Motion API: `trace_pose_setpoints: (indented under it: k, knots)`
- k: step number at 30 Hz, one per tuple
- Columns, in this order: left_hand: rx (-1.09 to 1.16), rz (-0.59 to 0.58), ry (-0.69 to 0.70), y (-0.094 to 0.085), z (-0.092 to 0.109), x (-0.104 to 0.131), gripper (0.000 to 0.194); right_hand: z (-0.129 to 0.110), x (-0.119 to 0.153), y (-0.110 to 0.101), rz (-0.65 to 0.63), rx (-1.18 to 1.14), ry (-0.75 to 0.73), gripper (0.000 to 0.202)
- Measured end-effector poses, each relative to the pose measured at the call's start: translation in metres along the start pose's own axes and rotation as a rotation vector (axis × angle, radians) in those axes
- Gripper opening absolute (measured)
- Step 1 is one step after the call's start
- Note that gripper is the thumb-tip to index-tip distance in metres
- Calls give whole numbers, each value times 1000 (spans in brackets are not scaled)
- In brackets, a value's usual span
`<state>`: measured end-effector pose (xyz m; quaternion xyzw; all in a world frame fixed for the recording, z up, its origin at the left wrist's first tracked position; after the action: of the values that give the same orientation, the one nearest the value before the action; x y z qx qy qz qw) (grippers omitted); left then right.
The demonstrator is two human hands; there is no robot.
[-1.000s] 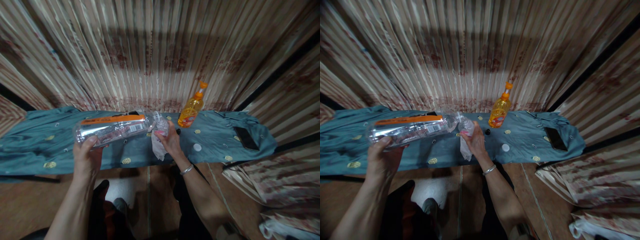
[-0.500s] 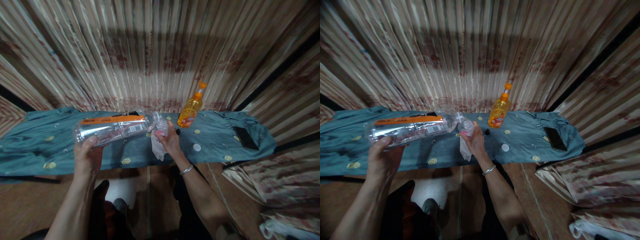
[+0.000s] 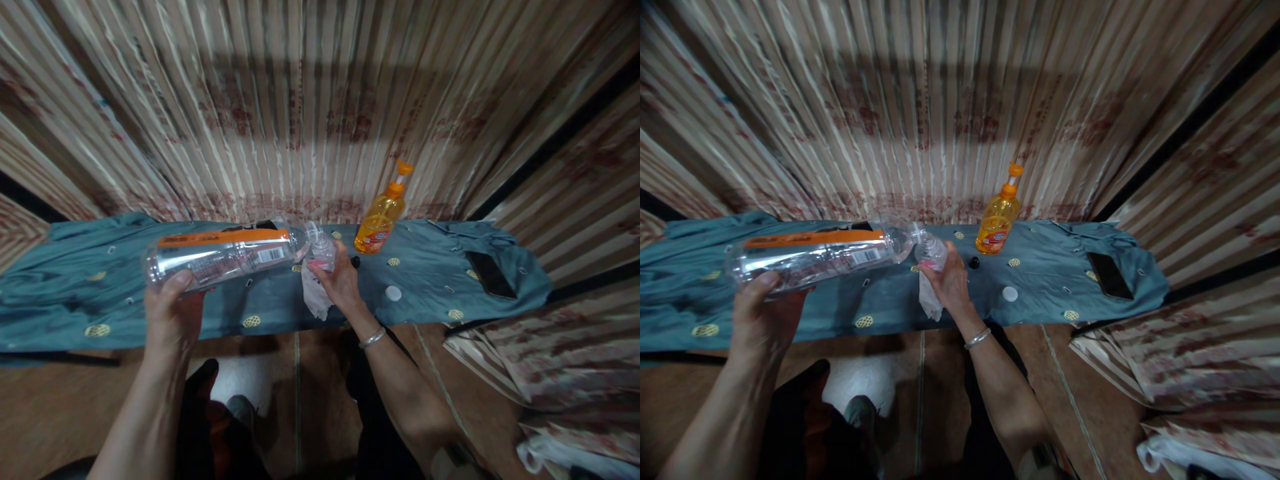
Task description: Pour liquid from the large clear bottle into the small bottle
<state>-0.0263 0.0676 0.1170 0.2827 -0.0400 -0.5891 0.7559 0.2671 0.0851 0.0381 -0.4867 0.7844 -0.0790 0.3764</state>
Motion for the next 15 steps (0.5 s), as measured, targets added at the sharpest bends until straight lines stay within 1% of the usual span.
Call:
trace_pose_setpoints:
  k: [6,15]
  knots:
    - [15,-14,7,1,1,0,54,0,-1,0,-11,-8,9,69]
    - [20,-6,17,-4,-2,-3,66,0,0,-1,-1,-21,0,68]
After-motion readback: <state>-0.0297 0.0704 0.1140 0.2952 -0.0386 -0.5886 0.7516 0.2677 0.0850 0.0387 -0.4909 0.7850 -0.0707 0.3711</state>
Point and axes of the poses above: each hand's wrist, its own x-axis away from the middle knuckle, its own y-axis out of the palm, z = x × y, the point moved 8 cm from there along -x, towards the middle knuckle
